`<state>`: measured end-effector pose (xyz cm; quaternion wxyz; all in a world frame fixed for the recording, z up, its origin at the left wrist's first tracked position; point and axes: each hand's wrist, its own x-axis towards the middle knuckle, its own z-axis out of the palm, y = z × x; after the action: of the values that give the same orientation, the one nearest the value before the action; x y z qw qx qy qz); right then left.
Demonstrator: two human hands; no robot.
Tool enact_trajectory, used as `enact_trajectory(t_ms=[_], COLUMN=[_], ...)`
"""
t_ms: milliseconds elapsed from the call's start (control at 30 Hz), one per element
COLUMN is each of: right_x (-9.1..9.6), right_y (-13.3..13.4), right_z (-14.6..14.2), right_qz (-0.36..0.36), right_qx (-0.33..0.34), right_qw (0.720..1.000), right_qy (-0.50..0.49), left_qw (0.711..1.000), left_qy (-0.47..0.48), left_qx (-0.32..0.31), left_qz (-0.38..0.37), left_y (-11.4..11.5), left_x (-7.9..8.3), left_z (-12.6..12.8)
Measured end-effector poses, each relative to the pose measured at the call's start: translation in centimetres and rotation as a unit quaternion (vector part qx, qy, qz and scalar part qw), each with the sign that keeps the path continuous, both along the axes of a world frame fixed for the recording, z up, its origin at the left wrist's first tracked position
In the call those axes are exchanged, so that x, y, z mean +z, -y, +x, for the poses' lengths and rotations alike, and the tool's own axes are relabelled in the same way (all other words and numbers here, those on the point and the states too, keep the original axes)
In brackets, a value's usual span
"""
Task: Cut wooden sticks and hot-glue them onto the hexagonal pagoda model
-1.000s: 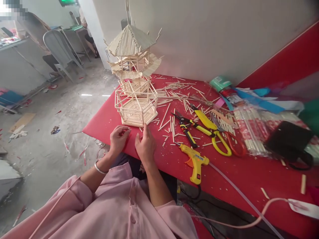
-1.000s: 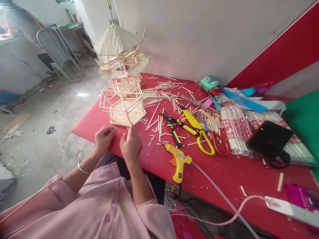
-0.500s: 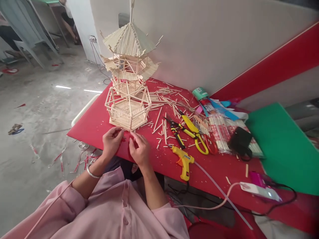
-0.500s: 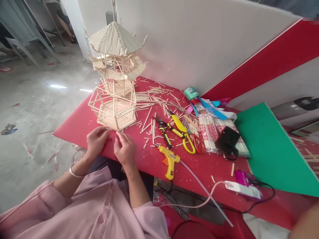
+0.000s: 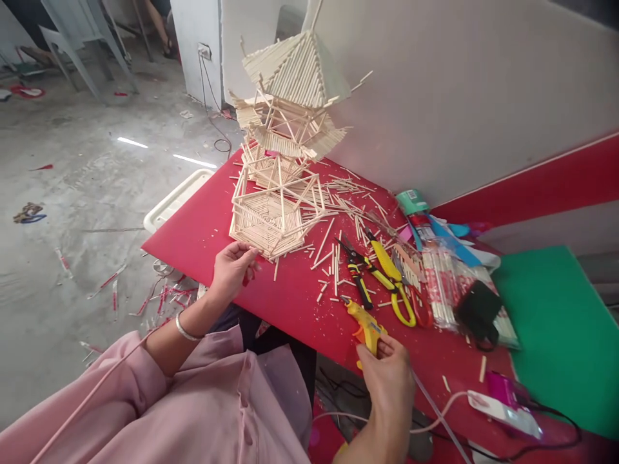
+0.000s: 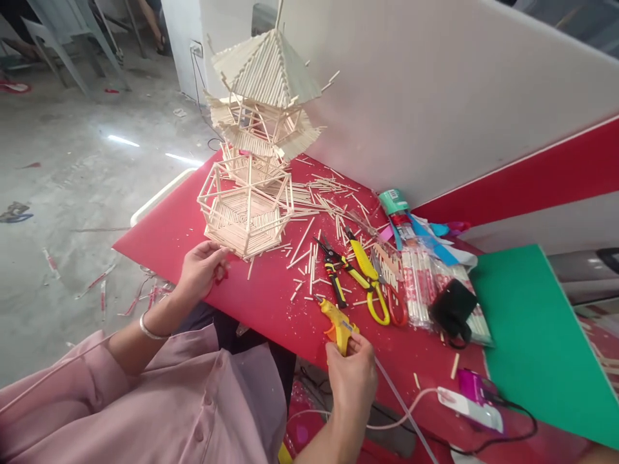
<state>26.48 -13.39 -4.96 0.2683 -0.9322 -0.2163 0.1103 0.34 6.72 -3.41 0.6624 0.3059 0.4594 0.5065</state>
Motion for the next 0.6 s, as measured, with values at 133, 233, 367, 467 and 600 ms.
enact_trajectory(t_ms=[133, 233, 367, 467, 600], right_x=[-0.6, -0.6, 0.2, 1.2, 2.4], right_y=[0.3, 0.8, 0.9, 0.2, -1.9], right_z=[1.0, 1.5, 0.9, -1.2, -5.6], right_qz=[0.060, 0.128, 0.219, 0.299, 0.352], right_qx=[-0.017, -0.053, -0.088, -0.075, 0.033], right_qw=[0.997, 0.985, 0.945, 0.920, 0.913], right_qy=[-0.055, -0.106, -0.225, -0.243, -0.201], left_qw=[0.999, 0.999, 0.999, 0.999, 0.999], left_qy=[-0.004, -0.010, -0.010, -0.012, -0.022], left_qx=[-0.030, -0.030, -0.014, -0.012, 0.002], left_qz=[0.011, 0.032, 0.050, 0.050, 0.033], left_y=[0.2, 0.5, 0.7, 0.7, 0.7], left_x=[-0.2, -0.6, -1.3, -1.5, -1.1], left_z=[-0.3, -0.4, -0.3, -0.2, -0.1])
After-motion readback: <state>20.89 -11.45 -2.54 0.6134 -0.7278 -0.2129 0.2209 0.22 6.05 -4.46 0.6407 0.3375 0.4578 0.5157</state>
